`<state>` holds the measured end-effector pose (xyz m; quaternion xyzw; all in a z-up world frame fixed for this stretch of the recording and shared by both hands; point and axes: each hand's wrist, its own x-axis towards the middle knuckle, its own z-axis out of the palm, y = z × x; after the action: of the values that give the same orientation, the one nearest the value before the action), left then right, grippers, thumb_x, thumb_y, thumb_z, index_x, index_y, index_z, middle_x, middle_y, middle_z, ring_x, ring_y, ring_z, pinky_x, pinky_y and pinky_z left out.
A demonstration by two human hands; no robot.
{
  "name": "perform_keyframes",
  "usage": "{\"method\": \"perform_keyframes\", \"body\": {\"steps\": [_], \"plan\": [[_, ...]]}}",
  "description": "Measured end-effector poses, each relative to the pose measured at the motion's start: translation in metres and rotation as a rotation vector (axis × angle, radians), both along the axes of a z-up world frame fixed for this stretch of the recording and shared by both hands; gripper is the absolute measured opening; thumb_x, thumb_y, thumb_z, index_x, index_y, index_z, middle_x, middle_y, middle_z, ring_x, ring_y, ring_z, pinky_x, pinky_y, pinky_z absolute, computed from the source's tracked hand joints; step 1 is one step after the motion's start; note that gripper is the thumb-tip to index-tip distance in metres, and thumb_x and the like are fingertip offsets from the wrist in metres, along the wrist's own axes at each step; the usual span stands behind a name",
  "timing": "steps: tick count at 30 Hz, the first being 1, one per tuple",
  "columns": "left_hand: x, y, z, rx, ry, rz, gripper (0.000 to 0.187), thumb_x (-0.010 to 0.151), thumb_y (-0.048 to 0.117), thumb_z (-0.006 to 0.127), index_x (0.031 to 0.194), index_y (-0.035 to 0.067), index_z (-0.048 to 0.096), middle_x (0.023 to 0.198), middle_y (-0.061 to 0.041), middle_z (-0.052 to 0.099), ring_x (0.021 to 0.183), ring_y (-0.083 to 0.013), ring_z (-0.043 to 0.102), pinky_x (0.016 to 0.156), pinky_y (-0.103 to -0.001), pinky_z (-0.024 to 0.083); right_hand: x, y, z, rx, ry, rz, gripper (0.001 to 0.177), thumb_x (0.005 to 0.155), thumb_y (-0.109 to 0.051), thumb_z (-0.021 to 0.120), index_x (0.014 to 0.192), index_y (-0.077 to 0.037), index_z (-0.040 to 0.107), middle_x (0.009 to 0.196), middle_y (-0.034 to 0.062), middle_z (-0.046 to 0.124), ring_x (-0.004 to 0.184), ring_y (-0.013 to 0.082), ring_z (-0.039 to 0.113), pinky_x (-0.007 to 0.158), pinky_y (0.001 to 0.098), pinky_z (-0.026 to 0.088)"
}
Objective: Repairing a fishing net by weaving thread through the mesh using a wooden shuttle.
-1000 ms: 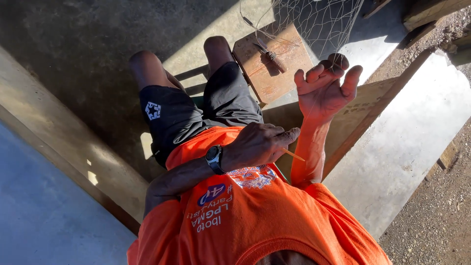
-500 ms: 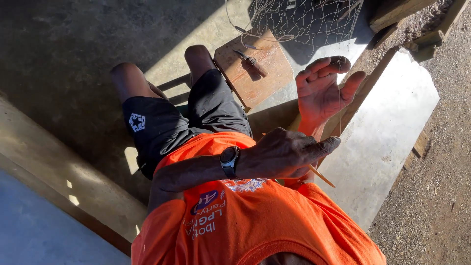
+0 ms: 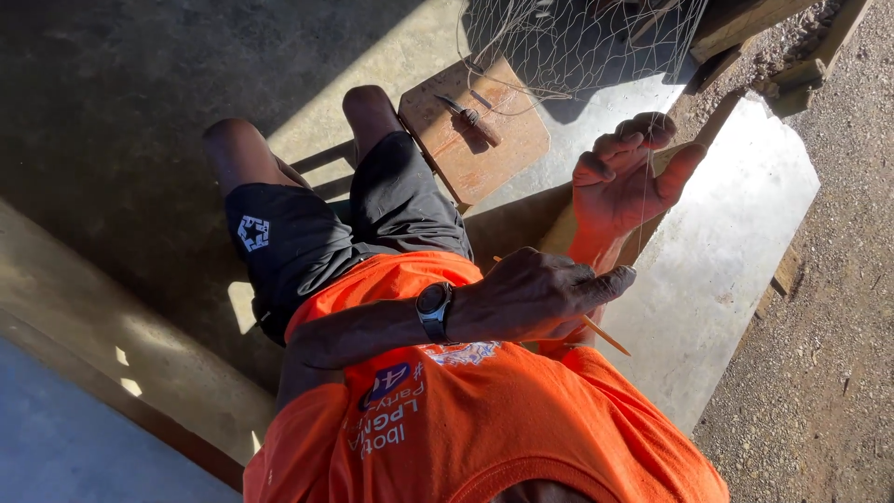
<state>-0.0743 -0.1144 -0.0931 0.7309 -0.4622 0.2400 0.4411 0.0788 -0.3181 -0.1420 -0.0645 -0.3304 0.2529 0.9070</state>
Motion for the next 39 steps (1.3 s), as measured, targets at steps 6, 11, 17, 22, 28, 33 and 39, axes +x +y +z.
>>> {"method": "perform_keyframes", "body": {"steps": [6,11,17,22,28,33,39], "plan": [[0.003,-0.003,-0.045,0.05,0.07,0.093,0.022,0.095,0.019,0.063,0.115,0.013,0.07,0.076,-0.003,0.061,0.063,-0.0284,0.068,0.045,-0.038,0.052,0.001,-0.024,-0.024,-0.319,-0.196,-0.522,0.034,0.106,-0.05,0.045,0.127,-0.024,0.05,0.113,-0.0003,0.068,0.131,0.0366,0.065,0.104,0.0509,0.051],[0.01,0.006,-0.065,0.119,0.087,0.129,0.022,0.093,0.022,0.068,0.115,0.017,0.07,0.077,-0.002,0.061,0.068,-0.0268,0.07,0.047,-0.039,0.056,-0.008,-0.01,-0.022,-0.402,-0.229,-0.768,0.021,0.108,-0.04,0.041,0.116,-0.021,0.045,0.097,0.0016,0.059,0.117,0.0432,0.07,0.097,0.0549,0.054],[0.008,0.033,-0.046,0.192,0.143,0.085,0.021,0.093,0.016,0.068,0.113,0.013,0.072,0.077,-0.008,0.065,0.067,-0.0286,0.07,0.052,-0.039,0.058,-0.006,-0.002,-0.029,-0.38,-0.239,-0.788,0.016,0.108,-0.033,0.042,0.112,-0.018,0.041,0.09,0.0066,0.058,0.111,0.0496,0.071,0.096,0.0576,0.057],[0.012,0.063,-0.013,0.201,0.259,-0.053,0.01,0.09,0.005,0.066,0.096,0.007,0.074,0.076,-0.018,0.068,0.065,-0.0377,0.071,0.052,-0.043,0.058,-0.004,0.005,-0.029,-0.339,-0.228,-0.738,0.013,0.107,-0.028,0.046,0.112,-0.017,0.041,0.092,0.0085,0.061,0.111,0.0489,0.072,0.095,0.0592,0.057],[0.017,0.085,-0.023,-0.341,0.699,-0.32,0.024,0.103,0.013,0.062,0.126,0.008,0.071,0.095,-0.021,0.075,0.073,-0.0259,0.074,0.064,-0.034,0.062,0.009,0.014,-0.019,-0.342,-0.255,-0.785,0.03,0.097,0.0,0.054,0.119,-0.014,0.041,0.109,0.0139,0.065,0.121,0.05,0.068,0.098,0.0562,0.06],[0.031,0.101,-0.078,-0.905,1.19,-0.003,0.032,0.104,0.033,0.058,0.122,0.008,0.049,0.096,-0.004,0.053,0.058,-0.0061,0.045,0.044,-0.023,0.036,-0.005,0.042,0.023,-0.641,-0.351,-1.12,0.022,0.099,0.01,0.056,0.109,-0.008,0.048,0.097,0.014,0.063,0.102,0.0343,0.074,0.079,0.0391,0.06],[0.157,0.084,-0.198,-1.353,1.346,0.067,0.029,0.093,0.032,0.064,0.107,0.007,0.059,0.08,-0.004,0.056,0.057,-0.0145,0.052,0.052,-0.032,0.038,0.009,0.073,0.035,-0.791,-0.57,-1.261,0.024,0.099,0.013,0.067,0.103,0.001,0.047,0.095,0.0273,0.065,0.093,0.0384,0.07,0.09,0.0506,0.063]]}}
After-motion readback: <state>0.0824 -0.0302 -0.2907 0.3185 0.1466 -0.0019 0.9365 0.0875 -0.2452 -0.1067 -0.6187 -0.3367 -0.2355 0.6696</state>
